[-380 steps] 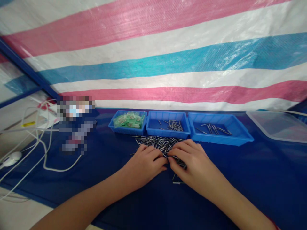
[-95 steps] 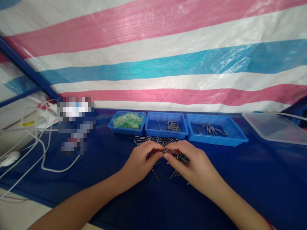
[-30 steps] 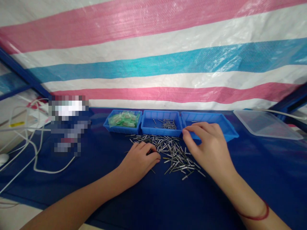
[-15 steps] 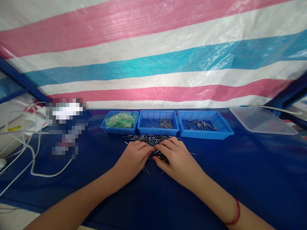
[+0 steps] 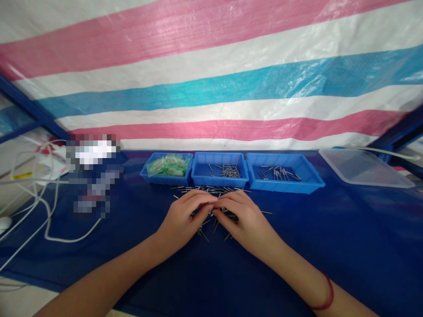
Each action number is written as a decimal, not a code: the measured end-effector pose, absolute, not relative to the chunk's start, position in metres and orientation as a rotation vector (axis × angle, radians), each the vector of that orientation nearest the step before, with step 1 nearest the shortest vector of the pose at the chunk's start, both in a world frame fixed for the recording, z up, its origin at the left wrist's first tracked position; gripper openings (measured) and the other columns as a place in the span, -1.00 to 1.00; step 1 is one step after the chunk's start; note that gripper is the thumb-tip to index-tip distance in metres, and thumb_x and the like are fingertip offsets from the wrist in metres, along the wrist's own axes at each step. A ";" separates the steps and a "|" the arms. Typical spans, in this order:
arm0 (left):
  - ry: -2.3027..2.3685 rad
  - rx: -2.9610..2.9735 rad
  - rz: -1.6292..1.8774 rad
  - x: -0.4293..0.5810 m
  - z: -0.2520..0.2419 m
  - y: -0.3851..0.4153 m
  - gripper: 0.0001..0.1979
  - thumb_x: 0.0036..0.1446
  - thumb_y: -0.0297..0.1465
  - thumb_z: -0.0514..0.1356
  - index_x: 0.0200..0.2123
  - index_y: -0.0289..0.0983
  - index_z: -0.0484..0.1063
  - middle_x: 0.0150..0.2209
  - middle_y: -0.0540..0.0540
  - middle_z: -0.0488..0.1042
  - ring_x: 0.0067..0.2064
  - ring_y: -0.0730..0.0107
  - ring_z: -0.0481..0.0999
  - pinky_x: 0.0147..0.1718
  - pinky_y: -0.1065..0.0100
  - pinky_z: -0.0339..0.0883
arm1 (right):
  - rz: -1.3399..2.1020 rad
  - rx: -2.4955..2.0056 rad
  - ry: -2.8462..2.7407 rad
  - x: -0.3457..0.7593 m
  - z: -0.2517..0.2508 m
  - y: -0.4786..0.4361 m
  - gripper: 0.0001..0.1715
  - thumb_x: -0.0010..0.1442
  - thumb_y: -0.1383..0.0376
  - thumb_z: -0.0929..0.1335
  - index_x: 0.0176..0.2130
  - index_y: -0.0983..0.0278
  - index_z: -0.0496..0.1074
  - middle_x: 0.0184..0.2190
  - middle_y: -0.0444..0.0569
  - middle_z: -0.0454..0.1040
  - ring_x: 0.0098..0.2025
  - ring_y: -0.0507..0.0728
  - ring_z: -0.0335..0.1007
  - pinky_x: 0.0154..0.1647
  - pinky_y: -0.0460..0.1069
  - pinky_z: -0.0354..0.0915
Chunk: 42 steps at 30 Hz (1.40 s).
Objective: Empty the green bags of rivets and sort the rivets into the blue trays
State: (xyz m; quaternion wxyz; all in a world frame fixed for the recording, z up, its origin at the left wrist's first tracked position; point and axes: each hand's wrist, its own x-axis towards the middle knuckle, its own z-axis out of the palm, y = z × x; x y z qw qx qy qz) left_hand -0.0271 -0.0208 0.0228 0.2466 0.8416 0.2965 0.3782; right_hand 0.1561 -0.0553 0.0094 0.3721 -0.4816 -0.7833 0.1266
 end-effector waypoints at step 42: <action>0.912 1.880 0.998 -0.027 0.031 -0.023 -0.87 0.19 -0.36 0.17 -0.28 -0.29 0.49 -0.23 -0.09 0.55 -0.21 0.39 0.52 -0.20 0.41 0.37 | 0.816 -1.303 -1.662 0.151 0.013 -0.062 -0.75 0.21 0.12 0.33 -0.23 0.21 0.50 -0.35 -0.06 0.53 -0.31 0.12 0.45 -0.30 -0.01 0.41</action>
